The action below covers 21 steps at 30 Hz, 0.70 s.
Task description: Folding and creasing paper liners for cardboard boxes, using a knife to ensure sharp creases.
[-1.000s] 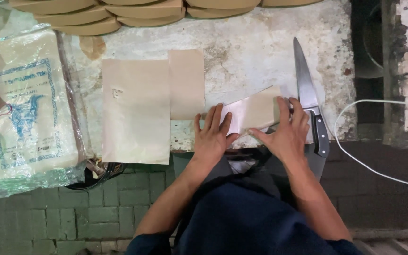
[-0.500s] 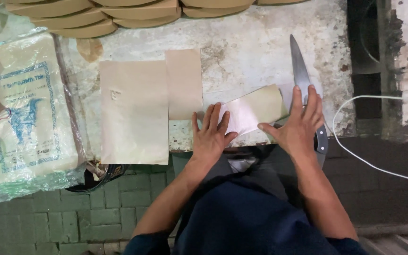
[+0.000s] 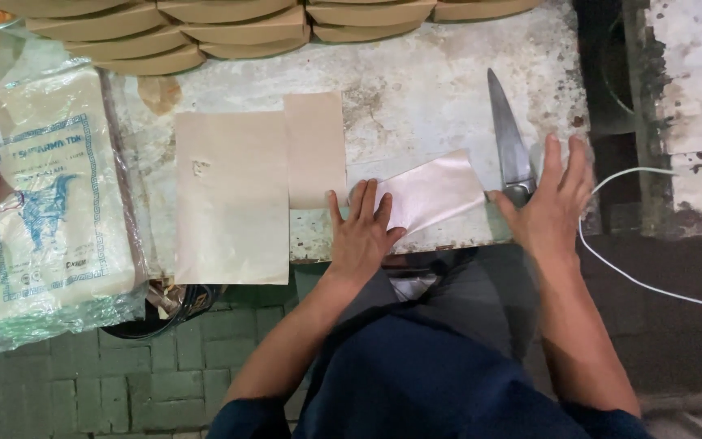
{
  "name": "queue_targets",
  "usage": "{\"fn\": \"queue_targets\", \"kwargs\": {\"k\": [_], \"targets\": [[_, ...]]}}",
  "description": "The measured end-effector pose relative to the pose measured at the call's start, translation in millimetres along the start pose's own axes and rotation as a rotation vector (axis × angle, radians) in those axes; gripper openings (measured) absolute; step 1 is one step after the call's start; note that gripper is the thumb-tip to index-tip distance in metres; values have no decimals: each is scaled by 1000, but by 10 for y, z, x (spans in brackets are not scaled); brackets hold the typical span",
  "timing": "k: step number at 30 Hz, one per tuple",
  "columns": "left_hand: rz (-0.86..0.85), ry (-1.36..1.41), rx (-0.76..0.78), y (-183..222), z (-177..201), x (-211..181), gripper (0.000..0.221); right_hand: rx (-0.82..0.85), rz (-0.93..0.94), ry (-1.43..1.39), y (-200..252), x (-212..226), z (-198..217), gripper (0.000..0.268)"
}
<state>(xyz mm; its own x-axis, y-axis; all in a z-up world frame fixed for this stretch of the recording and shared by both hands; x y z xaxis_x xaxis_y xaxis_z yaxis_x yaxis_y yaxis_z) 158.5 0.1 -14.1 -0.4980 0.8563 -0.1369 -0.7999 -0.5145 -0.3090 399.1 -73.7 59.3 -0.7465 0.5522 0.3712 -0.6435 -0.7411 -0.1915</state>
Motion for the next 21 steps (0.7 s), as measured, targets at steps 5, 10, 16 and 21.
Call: {"fn": "queue_targets", "kwargs": {"k": [5, 10, 16, 21], "targets": [[22, -48, 29, -223, 69, -58, 72, 68, 32, -161, 264, 389, -115, 112], [64, -132, 28, -401, 63, -189, 86, 127, 12, -171, 395, 355, -430, 111], [46, -152, 33, -363, 129, -203, 81, 150, 19, -173, 372, 330, -422, 109], [128, -12, -8, -72, 224, -15, 100, 174, 52, -168, 325, 297, -461, 109]]}}
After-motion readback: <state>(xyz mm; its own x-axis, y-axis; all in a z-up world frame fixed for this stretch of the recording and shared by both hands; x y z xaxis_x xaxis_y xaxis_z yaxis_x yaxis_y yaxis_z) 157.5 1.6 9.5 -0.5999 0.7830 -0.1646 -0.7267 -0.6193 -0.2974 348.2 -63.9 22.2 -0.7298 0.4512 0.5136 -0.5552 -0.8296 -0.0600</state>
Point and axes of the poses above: each hand's wrist, its own y-axis away from the middle knuckle, its own z-axis out of the back of the hand, x = y × z, the point moved 8 cm from there along -y, towards the middle knuckle, and after that the axes turned 15 degrees about -z, right-handed, at the moved point
